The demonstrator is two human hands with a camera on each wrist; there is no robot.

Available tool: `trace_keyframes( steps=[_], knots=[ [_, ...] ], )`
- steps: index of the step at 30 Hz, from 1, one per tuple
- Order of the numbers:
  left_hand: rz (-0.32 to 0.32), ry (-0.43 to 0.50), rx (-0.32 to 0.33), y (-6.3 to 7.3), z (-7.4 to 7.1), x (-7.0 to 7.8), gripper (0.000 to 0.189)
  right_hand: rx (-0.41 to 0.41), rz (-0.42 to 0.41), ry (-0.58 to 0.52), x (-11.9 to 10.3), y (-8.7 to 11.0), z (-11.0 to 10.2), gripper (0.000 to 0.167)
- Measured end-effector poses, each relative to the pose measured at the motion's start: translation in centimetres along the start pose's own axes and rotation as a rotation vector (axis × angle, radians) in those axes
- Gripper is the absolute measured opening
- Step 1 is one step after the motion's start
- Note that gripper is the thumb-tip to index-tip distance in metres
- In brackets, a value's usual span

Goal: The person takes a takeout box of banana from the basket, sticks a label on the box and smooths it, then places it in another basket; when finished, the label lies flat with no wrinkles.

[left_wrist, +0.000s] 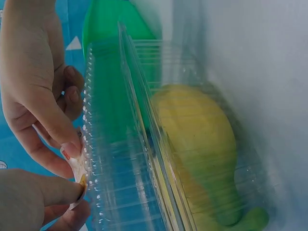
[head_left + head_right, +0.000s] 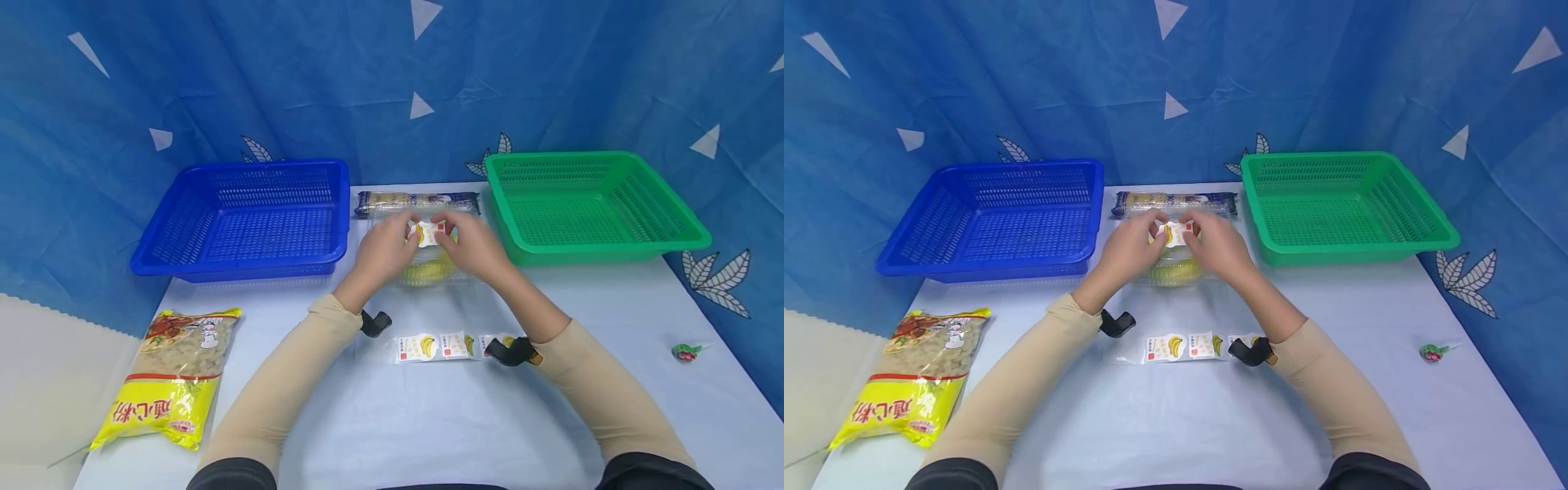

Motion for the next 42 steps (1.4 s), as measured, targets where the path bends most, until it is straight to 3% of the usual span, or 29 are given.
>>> trace_keyframes(
  steps=[12,31,42],
  knots=[
    [-0.034,-0.077,0.01,-1.7,1.0,-0.5,0.03,-0.042,0.051,0.06,1.2,-1.8,0.9,0.03],
    [-0.04,-0.127,0.001,-2.3,1.7,-1.1,0.025,-0.091,0.053,0.123,1.9,-2.6,1.8,0.031],
    [-0.042,-0.167,0.002,-2.0,1.8,-1.3,0.025,-0.069,0.048,0.123,2.1,-2.2,1.5,0.03]
  ],
)
Point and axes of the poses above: each hand's wrist, its own y-axis away from the middle knuckle, its own z-axis out of the palm, x = y × z, the point moved 7 cm from there along -y, towards the middle knuckle, and after that the axes turned 6 degrees about x, right-handed, at the moved point
